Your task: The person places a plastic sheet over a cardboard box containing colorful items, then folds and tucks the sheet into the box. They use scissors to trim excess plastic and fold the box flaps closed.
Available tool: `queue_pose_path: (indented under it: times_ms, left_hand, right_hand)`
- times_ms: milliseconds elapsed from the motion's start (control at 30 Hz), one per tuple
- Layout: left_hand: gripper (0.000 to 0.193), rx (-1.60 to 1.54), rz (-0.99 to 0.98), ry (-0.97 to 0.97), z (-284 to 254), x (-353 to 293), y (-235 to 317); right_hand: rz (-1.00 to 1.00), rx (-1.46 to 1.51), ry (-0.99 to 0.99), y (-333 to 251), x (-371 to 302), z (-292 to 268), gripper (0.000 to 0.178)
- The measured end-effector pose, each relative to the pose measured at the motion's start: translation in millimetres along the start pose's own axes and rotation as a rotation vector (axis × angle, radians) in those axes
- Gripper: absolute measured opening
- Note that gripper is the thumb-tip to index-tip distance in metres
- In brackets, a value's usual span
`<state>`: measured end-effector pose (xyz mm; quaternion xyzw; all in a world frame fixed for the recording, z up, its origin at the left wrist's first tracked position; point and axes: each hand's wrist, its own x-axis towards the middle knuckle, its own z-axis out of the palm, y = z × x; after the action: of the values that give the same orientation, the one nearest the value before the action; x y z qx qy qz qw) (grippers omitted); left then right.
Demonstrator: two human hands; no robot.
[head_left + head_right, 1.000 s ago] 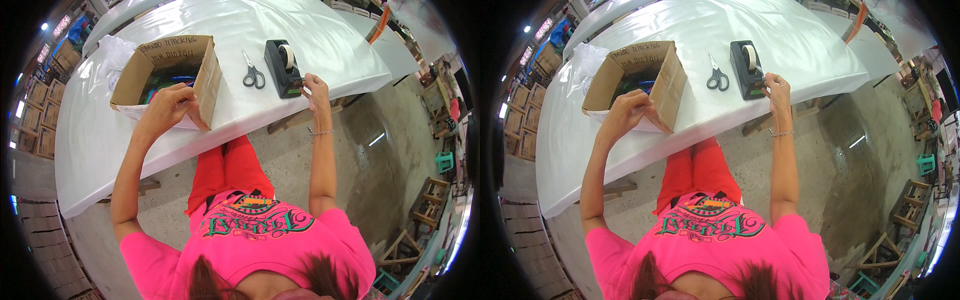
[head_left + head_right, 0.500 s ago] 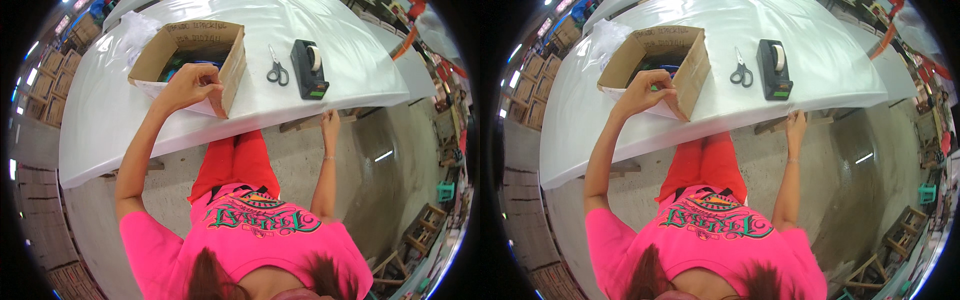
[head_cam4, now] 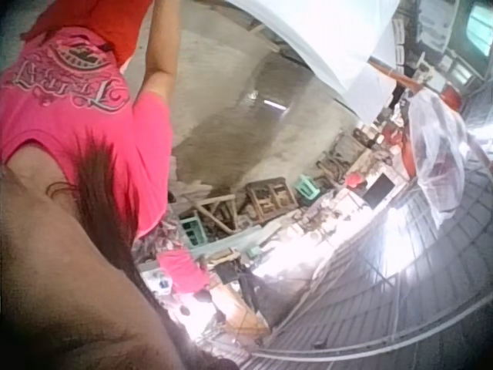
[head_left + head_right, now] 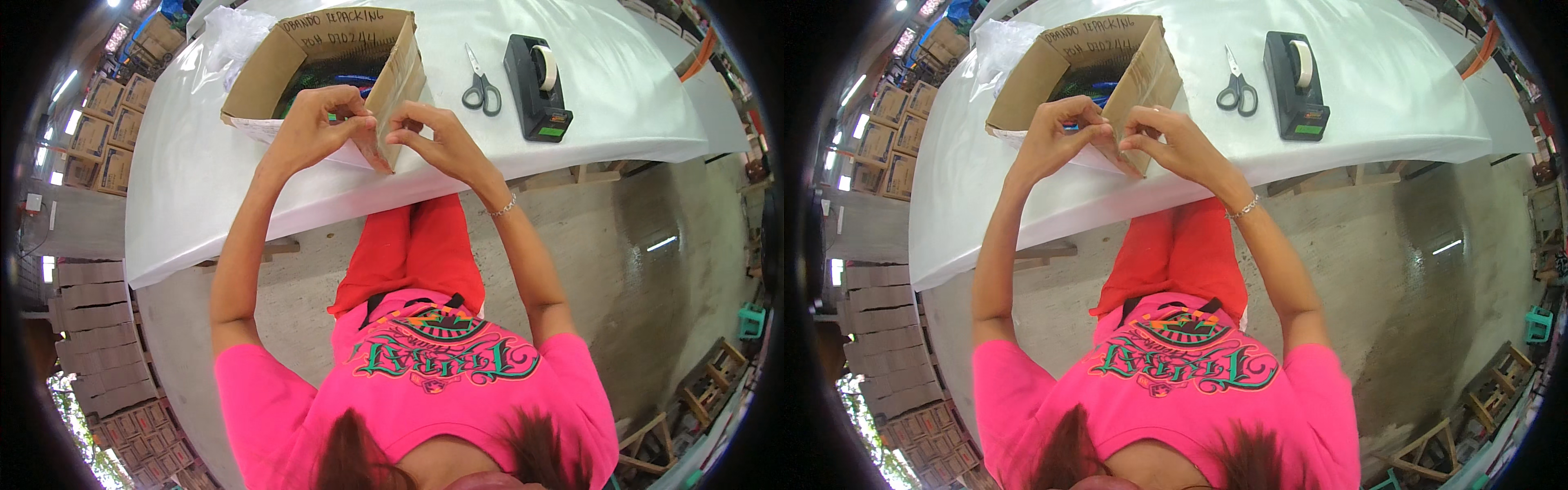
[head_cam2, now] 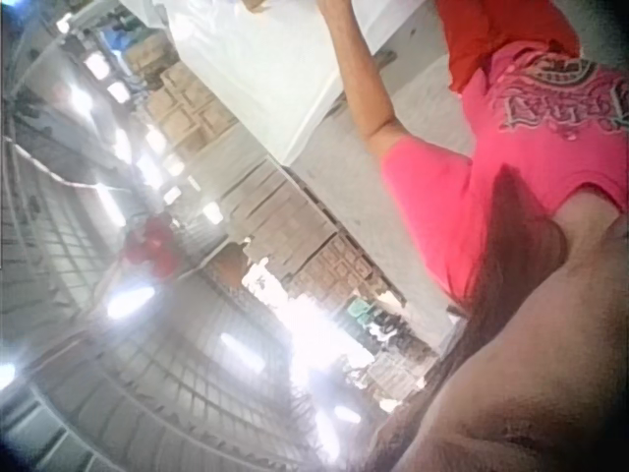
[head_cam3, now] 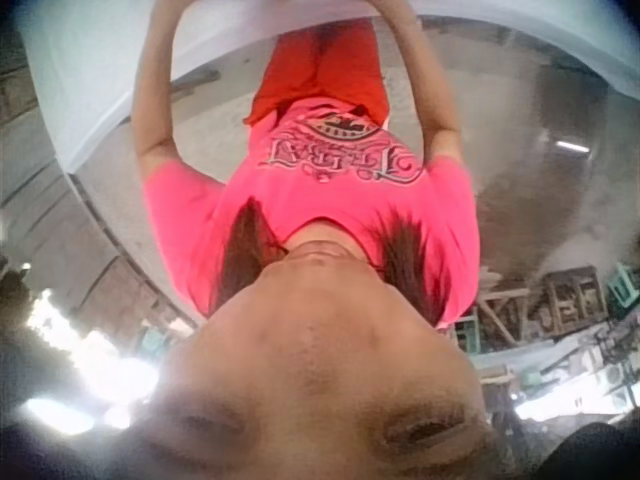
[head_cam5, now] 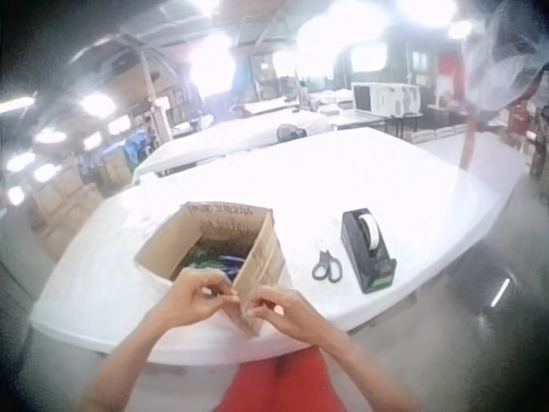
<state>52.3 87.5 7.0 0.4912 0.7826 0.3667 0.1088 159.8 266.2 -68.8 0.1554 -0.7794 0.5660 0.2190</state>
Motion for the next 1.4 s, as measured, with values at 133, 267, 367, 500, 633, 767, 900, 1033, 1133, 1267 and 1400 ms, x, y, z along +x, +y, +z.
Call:
queue_pose_path:
  times_ms: [133, 267, 367, 500, 633, 767, 900, 1033, 1133, 1267, 1400]
  left_hand:
    - [0.012, 0.003, -0.003, 0.002, 0.7, 0.2, 1.1]
    - [0.012, 0.005, -0.016, 0.03, 3.6, -2.0, 5.5]
    - [0.013, 0.011, -0.058, 0.065, 7.2, -6.0, 4.2]
    - [0.016, 0.056, -0.038, 0.13, 15.1, -12.1, 4.9]
    - [0.022, 0.133, 0.059, 0.139, 18.0, -15.8, 6.7]
    - [0.03, 0.16, 0.077, 0.079, 10.4, -17.0, 1.4]
    - [0.035, 0.194, 0.062, 0.019, 5.9, -14.6, 5.3]
    - [0.035, 0.273, 0.109, -0.003, 5.5, -14.7, 1.8]
    - [0.035, 0.28, 0.132, -0.004, 5.8, -16.0, -0.9]
    - [0.035, 0.339, 0.136, -0.032, 3.3, -15.5, 2.5]
    - [0.034, 0.311, 0.105, -0.065, 1.0, -14.4, 5.2]
  right_hand:
    - [-0.067, -0.107, -0.017, 10.9, 10.0, 5.5, 0.021]
    - [-0.09, -0.036, 0.038, 25.6, 15.3, 12.5, 0.023]
    - [-0.112, 0.004, -0.043, 28.0, 18.9, 7.3, 0.022]
    - [-0.109, -0.002, -0.14, 32.7, 23.4, 1.7, 0.021]
    - [-0.116, 0.024, -0.158, 34.4, 26.6, 0.0, 0.021]
    - [-0.114, 0.001, -0.166, 31.5, 28.1, -0.6, 0.022]
    - [-0.111, 0.071, -0.105, 41.3, 29.2, 2.8, 0.023]
    - [-0.106, 0.085, -0.021, 57.0, 27.0, 12.3, 0.032]
    - [-0.055, 0.072, 0.024, 63.8, 24.4, 18.5, 0.035]
    - [0.054, 0.138, 0.1, 68.1, 19.7, 24.8, 0.032]
    - [0.08, 0.397, 0.221, 79.3, 15.3, 43.3, 0.027]
